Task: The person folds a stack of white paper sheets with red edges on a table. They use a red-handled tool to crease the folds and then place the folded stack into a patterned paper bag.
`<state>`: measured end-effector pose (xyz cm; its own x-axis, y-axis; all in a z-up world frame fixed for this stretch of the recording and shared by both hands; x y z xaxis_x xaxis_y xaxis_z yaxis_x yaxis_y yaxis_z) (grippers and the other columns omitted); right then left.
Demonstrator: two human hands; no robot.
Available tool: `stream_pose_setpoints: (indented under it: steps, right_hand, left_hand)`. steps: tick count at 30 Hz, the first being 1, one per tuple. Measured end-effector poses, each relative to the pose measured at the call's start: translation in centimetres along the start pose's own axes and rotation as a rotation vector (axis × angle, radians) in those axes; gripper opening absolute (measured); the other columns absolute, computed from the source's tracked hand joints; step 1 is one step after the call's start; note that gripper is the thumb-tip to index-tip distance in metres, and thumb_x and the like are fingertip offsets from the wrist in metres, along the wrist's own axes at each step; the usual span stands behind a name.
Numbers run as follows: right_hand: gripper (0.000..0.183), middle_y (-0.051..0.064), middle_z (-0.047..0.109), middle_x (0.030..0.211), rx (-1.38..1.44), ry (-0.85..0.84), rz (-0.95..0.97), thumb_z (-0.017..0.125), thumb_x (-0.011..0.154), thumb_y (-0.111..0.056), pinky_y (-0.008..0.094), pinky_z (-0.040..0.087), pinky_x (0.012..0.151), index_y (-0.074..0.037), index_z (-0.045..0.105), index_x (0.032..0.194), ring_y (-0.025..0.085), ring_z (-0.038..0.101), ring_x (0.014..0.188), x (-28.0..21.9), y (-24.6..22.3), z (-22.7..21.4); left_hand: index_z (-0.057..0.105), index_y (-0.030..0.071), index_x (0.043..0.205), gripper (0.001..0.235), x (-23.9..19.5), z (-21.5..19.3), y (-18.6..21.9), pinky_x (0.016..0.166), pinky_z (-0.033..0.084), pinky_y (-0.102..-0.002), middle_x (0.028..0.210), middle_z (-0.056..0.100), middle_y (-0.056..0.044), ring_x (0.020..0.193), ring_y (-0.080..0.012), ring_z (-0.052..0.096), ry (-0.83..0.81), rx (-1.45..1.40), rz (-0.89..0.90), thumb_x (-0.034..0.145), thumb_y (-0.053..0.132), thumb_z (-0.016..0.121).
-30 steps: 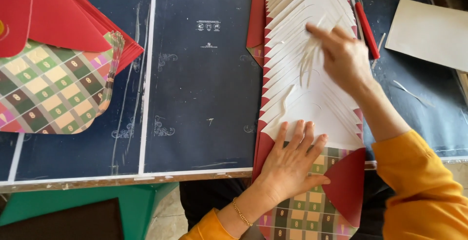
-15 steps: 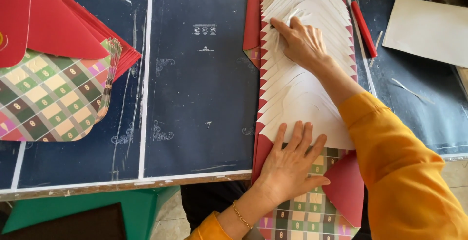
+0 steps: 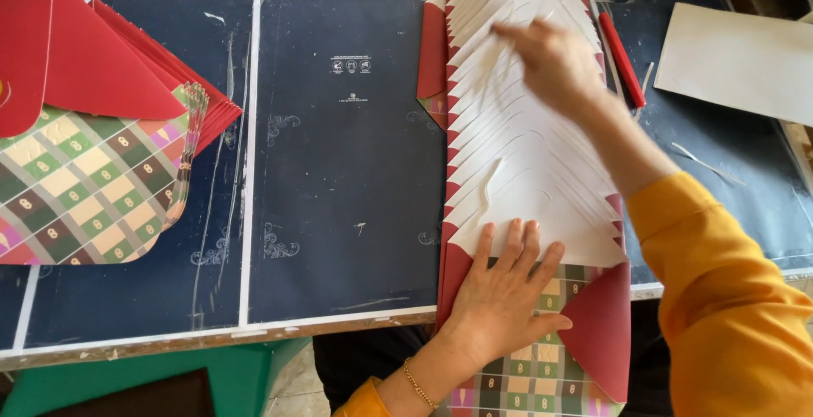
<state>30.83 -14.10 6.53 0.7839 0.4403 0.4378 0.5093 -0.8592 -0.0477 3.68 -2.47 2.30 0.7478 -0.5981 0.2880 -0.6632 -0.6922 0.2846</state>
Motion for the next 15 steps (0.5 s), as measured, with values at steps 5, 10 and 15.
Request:
stream_pose_setpoints:
  steps: [5, 10, 15]
  right_hand:
    - [0.042, 0.016, 0.054, 0.085, -0.071, -0.271, 0.004, 0.045, 0.108, -0.019, 0.032, 0.030, 0.034, -0.014, 0.044, 0.150, 0.018, 0.042, 0.042, -0.5, -2.6, 4.4]
    - [0.039, 0.019, 0.057, 0.087, -0.080, -0.181, 0.062, 0.043, 0.108, -0.026, 0.038, 0.036, 0.034, -0.015, 0.049, 0.145, 0.029, 0.054, 0.045, 1.9, -1.7, 6.6]
    - [0.041, 0.016, 0.064, 0.098, 0.187, -0.086, 0.277, 0.045, 0.101, -0.002, 0.030, 0.037, 0.038, -0.015, 0.062, 0.136, 0.019, 0.053, 0.052, 2.3, 2.3, 4.3]
  left_hand:
    - [0.039, 0.013, 0.149, 0.090, -0.1, 0.0, 0.1, 0.120, 0.016, -0.059, 0.154, 0.038, -0.021, 0.146, -0.0361, 0.030, -0.017, 0.013, -0.001, 0.082, 0.073, 0.043]
    - [0.031, 0.013, 0.152, 0.088, 0.1, 0.9, 0.1, 0.120, 0.010, -0.060, 0.157, 0.031, -0.020, 0.148, -0.0367, 0.023, -0.102, -0.013, 0.007, 0.086, 0.071, 0.035]
    - [0.031, 0.013, 0.153, 0.089, 0.1, 0.7, 0.1, 0.119, 0.012, -0.061, 0.156, 0.032, -0.022, 0.148, -0.0371, 0.024, -0.099, -0.011, 0.017, 0.086, 0.072, 0.037]
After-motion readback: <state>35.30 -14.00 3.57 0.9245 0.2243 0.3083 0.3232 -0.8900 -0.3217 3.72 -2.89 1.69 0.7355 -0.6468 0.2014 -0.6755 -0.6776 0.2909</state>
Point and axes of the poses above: each hand's wrist, its own x-axis towards the middle knuckle, its own z-axis out of the palm, y = z × x, the point moved 5 cm from there along x, towards the middle knuckle
